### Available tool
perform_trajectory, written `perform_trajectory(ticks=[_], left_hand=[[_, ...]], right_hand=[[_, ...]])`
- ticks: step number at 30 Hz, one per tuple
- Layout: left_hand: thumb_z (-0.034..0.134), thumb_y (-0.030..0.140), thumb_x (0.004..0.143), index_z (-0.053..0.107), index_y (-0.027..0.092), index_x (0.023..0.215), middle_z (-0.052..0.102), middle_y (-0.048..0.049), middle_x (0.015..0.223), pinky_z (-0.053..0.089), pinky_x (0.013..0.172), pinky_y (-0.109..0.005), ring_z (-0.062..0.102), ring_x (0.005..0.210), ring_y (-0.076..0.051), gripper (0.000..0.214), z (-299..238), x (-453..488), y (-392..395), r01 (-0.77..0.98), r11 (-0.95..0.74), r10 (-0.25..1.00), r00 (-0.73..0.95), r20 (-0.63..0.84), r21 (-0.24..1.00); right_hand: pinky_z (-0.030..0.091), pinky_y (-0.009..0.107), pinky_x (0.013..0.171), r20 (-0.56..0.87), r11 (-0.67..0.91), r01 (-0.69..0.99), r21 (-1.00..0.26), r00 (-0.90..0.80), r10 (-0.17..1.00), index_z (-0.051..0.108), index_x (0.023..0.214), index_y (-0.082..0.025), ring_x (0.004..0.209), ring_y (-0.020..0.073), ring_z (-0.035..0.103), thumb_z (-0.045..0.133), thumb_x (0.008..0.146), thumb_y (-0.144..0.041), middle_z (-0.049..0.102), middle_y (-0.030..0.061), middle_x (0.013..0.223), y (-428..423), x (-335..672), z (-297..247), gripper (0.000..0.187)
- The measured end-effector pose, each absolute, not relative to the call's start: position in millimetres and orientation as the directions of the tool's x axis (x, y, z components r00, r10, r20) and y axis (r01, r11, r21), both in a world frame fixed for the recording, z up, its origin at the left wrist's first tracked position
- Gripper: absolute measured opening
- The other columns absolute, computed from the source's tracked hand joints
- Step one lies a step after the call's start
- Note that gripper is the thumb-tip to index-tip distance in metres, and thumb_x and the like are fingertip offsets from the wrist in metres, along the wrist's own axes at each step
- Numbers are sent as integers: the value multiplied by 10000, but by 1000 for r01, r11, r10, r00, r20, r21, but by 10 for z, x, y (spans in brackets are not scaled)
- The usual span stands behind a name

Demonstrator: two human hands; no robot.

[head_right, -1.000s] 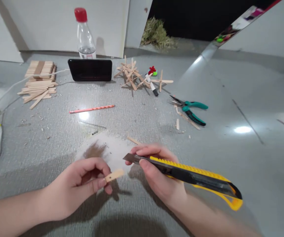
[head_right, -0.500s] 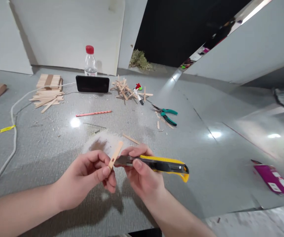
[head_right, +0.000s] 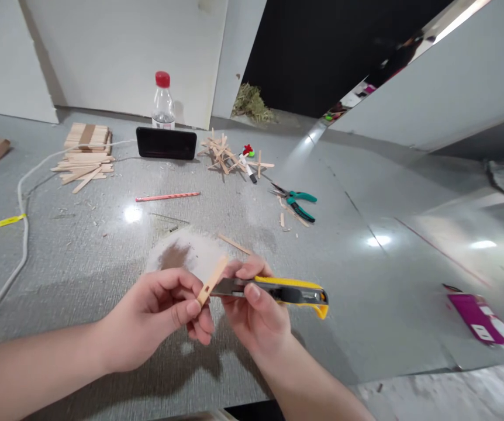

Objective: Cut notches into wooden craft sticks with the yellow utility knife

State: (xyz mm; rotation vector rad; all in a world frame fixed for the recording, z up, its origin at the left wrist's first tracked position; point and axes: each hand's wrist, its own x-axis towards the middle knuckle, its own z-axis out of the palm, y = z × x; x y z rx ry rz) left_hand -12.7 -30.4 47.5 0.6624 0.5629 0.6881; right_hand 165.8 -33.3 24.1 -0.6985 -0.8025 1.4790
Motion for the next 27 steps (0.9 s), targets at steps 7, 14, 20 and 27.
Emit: perform_trajectory(ticks=[7, 14, 20, 27], left_hand=[[807, 596, 777, 615, 132, 888, 704, -2, 749, 515, 669, -188, 681, 673, -72, 514, 439, -128, -300, -340, 563, 726, 639, -254, 753], [801, 565, 805, 616, 135, 888, 698, -2, 742, 510, 665, -185, 677, 666, -69, 475, 429, -128, -323, -359, 576, 708, 668, -228, 734], [815, 579, 780, 609, 131, 859, 689, -2, 719, 505, 625, -170, 662, 632, -64, 500, 432, -131, -310, -343, 602, 688, 682, -249, 721], [816, 606, 760, 634, 130, 884, 678, 5, 716, 480, 598, -152, 634, 606, -49, 524, 468, -147, -310, -303, 626, 664, 690, -288, 718]], right_hand=[[596, 238, 602, 10, -29, -573, -819, -65, 998, 751, 830, -318, 689, 135, 711, 876, 735, -381, 735, -24, 794, -353, 1673, 206, 170], [566, 248, 553, -25, -64, -578, -813, -75, 997, 745, 822, -322, 667, 135, 694, 877, 745, -372, 741, -35, 816, -391, 1680, 219, 161], [574, 226, 605, 11, -46, -583, -811, -94, 996, 744, 846, -332, 662, 111, 691, 876, 752, -382, 751, -45, 804, -385, 1665, 179, 169], [588, 259, 658, 102, 36, -539, -842, -93, 990, 744, 837, -327, 676, 119, 678, 862, 770, -365, 764, -43, 798, -376, 1694, 160, 140]])
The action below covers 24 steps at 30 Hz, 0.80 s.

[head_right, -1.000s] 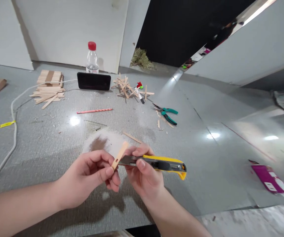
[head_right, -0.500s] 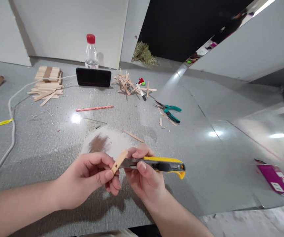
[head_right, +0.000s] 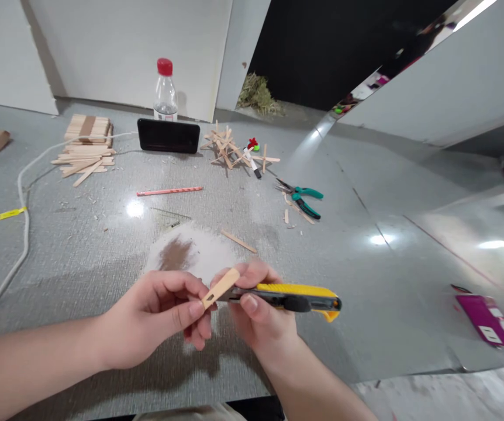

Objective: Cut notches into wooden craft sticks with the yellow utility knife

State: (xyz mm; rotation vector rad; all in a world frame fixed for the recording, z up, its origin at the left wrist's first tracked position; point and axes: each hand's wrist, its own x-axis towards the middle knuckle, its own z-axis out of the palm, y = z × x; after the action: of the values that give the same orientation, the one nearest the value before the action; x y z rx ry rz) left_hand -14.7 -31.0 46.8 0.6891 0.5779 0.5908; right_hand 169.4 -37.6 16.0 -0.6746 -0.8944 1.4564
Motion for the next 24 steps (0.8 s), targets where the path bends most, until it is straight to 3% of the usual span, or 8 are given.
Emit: perform_trajectory(ticks=[6, 13, 24], left_hand=[[809, 601, 772, 619, 129, 832, 652, 13, 692, 480, 588, -161, 602, 578, -45, 512, 478, -148, -306, -312, 630, 663, 693, -283, 711], [786, 631, 779, 605, 137, 823, 624, 18, 670, 481, 601, -182, 571, 574, -52, 529, 466, -149, -308, -290, 645, 624, 734, -268, 707], [727, 593, 856, 604, 144, 851, 603, 14, 702, 450, 614, -203, 545, 604, -65, 465, 489, -145, -331, -270, 602, 634, 734, -244, 752]], right_hand=[[596, 302, 660, 164, 128, -457, -880, -39, 986, 755, 821, -327, 710, 150, 700, 887, 748, -340, 773, -31, 794, -403, 1717, 193, 152], [586, 325, 542, 203, 188, -395, -899, 4, 979, 774, 817, -342, 613, 181, 703, 899, 732, -346, 771, -7, 758, -434, 1745, 198, 151], [589, 310, 624, 151, 128, -431, -893, -19, 988, 723, 777, -322, 614, 144, 680, 871, 757, -412, 715, -58, 667, -431, 1729, 208, 174]])
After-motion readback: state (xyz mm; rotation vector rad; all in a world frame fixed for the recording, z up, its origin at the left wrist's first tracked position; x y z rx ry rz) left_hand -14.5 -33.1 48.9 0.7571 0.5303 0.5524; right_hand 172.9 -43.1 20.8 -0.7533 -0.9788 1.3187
